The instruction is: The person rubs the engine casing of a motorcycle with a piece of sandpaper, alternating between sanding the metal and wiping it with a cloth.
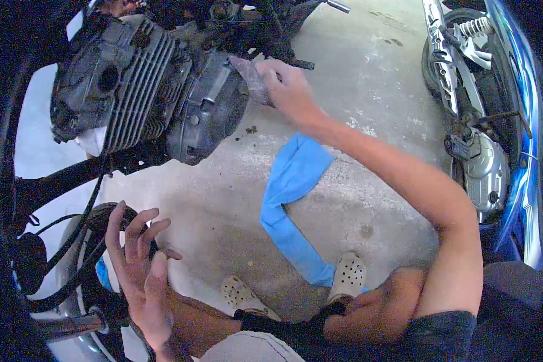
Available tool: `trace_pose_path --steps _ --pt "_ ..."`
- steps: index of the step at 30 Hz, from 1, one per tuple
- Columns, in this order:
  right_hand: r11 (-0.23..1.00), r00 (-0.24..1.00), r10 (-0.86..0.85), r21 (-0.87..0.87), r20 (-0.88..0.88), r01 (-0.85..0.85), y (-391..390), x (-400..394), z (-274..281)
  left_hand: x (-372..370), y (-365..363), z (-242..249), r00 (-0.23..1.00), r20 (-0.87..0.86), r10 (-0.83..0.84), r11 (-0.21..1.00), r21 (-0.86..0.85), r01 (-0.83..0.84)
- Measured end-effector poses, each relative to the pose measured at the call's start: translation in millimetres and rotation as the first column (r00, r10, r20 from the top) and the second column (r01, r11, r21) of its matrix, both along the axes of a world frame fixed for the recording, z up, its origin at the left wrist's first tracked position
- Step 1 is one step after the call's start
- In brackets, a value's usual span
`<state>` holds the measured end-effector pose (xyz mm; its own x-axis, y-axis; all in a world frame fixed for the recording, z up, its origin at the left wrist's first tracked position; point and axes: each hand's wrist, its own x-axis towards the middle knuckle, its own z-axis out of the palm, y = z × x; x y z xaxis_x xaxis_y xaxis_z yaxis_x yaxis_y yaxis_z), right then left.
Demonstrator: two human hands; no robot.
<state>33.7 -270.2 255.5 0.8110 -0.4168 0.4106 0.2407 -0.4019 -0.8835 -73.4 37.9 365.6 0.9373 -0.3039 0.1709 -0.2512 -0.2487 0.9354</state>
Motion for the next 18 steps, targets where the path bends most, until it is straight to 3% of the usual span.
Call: trace_pose_path --steps 1,3,5,7,9,13,15,16,18 --pt "1.0 1.0 -0.003 0.001 0.002 0.003 -4.7 1.2 -0.2 0.0 0.6 -0.2 1.0 -0.017 -0.01 0.999 0.037 0.01" --pt "0.934 0.983 0.162 0.336 -0.083 -0.126 -17.1 0.9 -1.0 0.6 1.4 0.0 0.999 -0.034 -0.024 0.997 0.074 0.026" --pt "0.9 0.967 0.231 0.402 -0.112 -0.168 -16.3 -13.5 12.5 2.2 2.6 1.8 0.984 -0.17 -0.046 0.996 0.074 0.059" --pt "0.86 0.944 0.303 0.465 -0.133 -0.211 -9.3 -27.8 30.3 2.9 3.1 0.3 0.984 -0.165 -0.063 0.994 0.082 0.077" --pt "0.715 0.914 0.396 0.654 -0.087 -0.247 -0.9 -38.3 44.2 2.8 2.1 -0.5 0.984 -0.16 -0.078 0.991 0.093 0.094" --pt "0.698 0.899 0.42 0.676 -0.122 -0.235 -5.3 -46.6 52.4 2.4 -2.8 -6.7 0.987 -0.122 -0.105 0.986 0.117 0.119" --pt "0.826 0.927 0.313 0.54 -0.207 -0.159 -25.9 -39.4 43.3 1.7 -5.4 -5.7 0.987 -0.106 -0.121 0.982 0.135 0.135" --pt "0.822 0.928 0.31 0.548 -0.206 -0.153 -37.2 -33.0 37.9 0.7 -8.7 -4.0 0.989 -0.107 -0.098 0.983 0.142 0.113" --pt "0.905 0.977 0.065 0.425 -0.206 0.029 -58.0 -22.6 20.7 -1.2 -14.3 -3.4 0.99 -0.111 -0.084 0.981 0.162 0.102"
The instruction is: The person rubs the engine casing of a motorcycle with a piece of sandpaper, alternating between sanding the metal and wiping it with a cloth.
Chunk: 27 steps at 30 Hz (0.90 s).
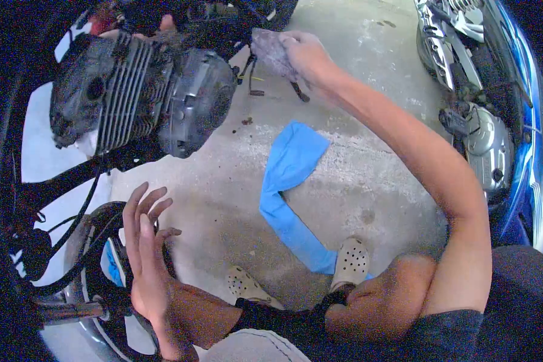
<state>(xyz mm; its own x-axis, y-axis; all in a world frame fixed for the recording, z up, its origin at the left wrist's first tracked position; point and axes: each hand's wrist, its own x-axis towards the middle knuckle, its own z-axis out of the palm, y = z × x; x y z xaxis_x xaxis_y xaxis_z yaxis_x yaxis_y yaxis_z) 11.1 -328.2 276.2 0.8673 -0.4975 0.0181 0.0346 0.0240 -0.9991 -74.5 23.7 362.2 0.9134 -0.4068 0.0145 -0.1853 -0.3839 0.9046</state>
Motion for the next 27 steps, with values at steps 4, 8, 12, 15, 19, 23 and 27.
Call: trace_pose_path --steps 4,8,12,15,19,23,27 --pt "0.955 0.968 -0.25 -0.155 0.033 0.252 35.1 21.7 -44.5 -1.6 -11.0 -2.8 0.998 0.062 0.021 0.999 0.04 -0.024" --pt "0.98 0.982 -0.173 -0.081 0.076 0.179 77.1 46.4 -55.9 0.8 -15.7 -8.0 0.998 0.052 0.028 0.998 0.058 -0.031" --pt "0.991 0.98 -0.109 0.099 0.166 0.094 112.0 65.8 -44.8 4.0 -18.2 -11.0 0.999 0.038 0.035 0.994 0.099 -0.038" --pt "0.95 0.951 -0.25 -0.142 0.184 0.277 131.5 51.6 -50.9 8.6 -16.5 -18.3 0.999 0.03 0.017 0.996 0.087 -0.02" --pt "0.855 0.89 -0.329 -0.3 0.316 0.422 142.6 51.3 -63.7 13.4 -16.4 -22.5 0.999 -0.004 0.051 0.997 0.064 -0.05" --pt "0.802 0.795 -0.596 0.027 0.111 0.597 126.5 121.5 -78.4 15.3 -13.0 -25.7 0.998 -0.03 0.049 0.998 0.044 -0.048" --pt "0.792 0.805 -0.59 -0.149 0.06 0.592 146.8 106.2 -95.1 18.8 -10.2 -24.6 0.997 -0.036 0.072 0.995 0.067 -0.069"
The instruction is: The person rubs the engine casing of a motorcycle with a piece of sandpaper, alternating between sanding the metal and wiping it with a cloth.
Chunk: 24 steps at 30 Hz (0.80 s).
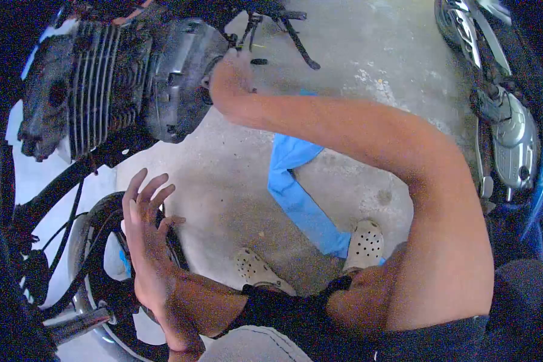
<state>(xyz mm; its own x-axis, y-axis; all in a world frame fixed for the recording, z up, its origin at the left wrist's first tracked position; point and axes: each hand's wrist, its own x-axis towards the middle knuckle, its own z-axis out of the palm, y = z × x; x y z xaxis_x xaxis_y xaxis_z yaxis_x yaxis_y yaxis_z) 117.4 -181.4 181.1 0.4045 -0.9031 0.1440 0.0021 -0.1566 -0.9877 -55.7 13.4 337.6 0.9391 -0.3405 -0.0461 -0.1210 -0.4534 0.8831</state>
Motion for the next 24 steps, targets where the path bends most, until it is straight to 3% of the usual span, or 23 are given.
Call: trace_pose_path --steps 1,2,5,7,9,11,12,14,15,17,18,20,21,22,23,24 --pt "0.947 0.986 0.129 0.282 0.105 -0.154 0.8 -7.7 7.6 1.0 1.8 -0.6 1.0 -0.003 -0.007 1.0 -0.014 0.007" --pt "0.791 0.948 0.217 0.528 0.232 -0.311 1.5 -13.7 8.5 1.3 4.6 0.3 1.0 -0.003 0.003 1.0 -0.016 -0.003" --pt "0.712 0.902 0.256 0.563 0.348 -0.42 -29.0 15.5 -33.3 1.6 12.1 5.1 1.0 -0.015 0.006 0.997 -0.076 -0.007" --pt "0.608 0.84 0.275 0.592 0.467 -0.529 -41.6 46.2 -69.6 -1.7 17.1 12.6 0.999 -0.013 -0.04 0.999 -0.027 0.04" --pt "0.534 0.797 0.279 0.603 0.535 -0.592 -32.4 35.1 -71.0 -10.6 26.5 14.2 0.997 0.039 -0.06 0.998 -0.032 0.061" --pt "0.484 0.62 0.401 0.419 0.674 -0.768 -19.9 -6.5 -41.3 -18.3 36.1 17.7 0.929 0.089 -0.359 0.924 0.172 0.341" --pt "0.475 0.62 0.4 0.427 0.675 -0.77 -14.8 -11.6 -33.0 -23.6 38.3 18.8 0.932 0.082 -0.353 0.925 0.178 0.335" --pt "0.549 0.739 0.422 0.501 0.525 -0.669 -2.5 -25.9 -26.9 -36.0 41.2 20.7 0.835 0.077 -0.545 0.806 0.324 0.496" --pt "0.588 0.786 0.429 0.524 0.445 -0.617 2.7 -30.4 -25.9 -38.8 43.0 18.2 0.838 0.062 -0.542 0.805 0.326 0.496" --pt "0.666 0.859 0.428 0.546 0.28 -0.509 15.2 -41.3 -22.6 -43.5 45.5 12.3 0.733 0.086 -0.674 0.675 0.473 0.565" --pt "0.657 0.85 0.44 0.542 0.288 -0.524 21.4 -41.5 -27.0 -47.3 46.1 10.7 0.742 0.092 -0.664 0.683 0.48 0.551" --pt "0.445 0.758 0.3 0.618 0.579 -0.648 45.1 -55.6 -36.5 -56.2 46.3 8.4 0.65 0.175 -0.74 0.572 0.672 0.47" --pt "0.33 0.702 0.206 0.627 0.682 -0.705 56.3 -60.9 -41.2 -61.0 45.9 3.7 0.672 0.174 -0.72 0.588 0.668 0.457" --pt "0.336 0.696 0.104 0.633 0.711 -0.697 71.2 -60.2 -39.0 -65.1 44.9 -0.9 0.657 0.205 -0.725 0.596 0.665 0.45" --pt "0.32 0.707 0.124 0.646 0.697 -0.693 76.0 -50.4 -59.6 -67.9 45.3 -2.4 0.643 0.232 -0.73 0.605 0.658 0.449" --pt "0.426 0.692 0.24 0.566 0.681 -0.705 75.6 -28.0 -89.3 -68.1 44.5 4.6 0.667 0.225 -0.711 0.621 0.647 0.443"
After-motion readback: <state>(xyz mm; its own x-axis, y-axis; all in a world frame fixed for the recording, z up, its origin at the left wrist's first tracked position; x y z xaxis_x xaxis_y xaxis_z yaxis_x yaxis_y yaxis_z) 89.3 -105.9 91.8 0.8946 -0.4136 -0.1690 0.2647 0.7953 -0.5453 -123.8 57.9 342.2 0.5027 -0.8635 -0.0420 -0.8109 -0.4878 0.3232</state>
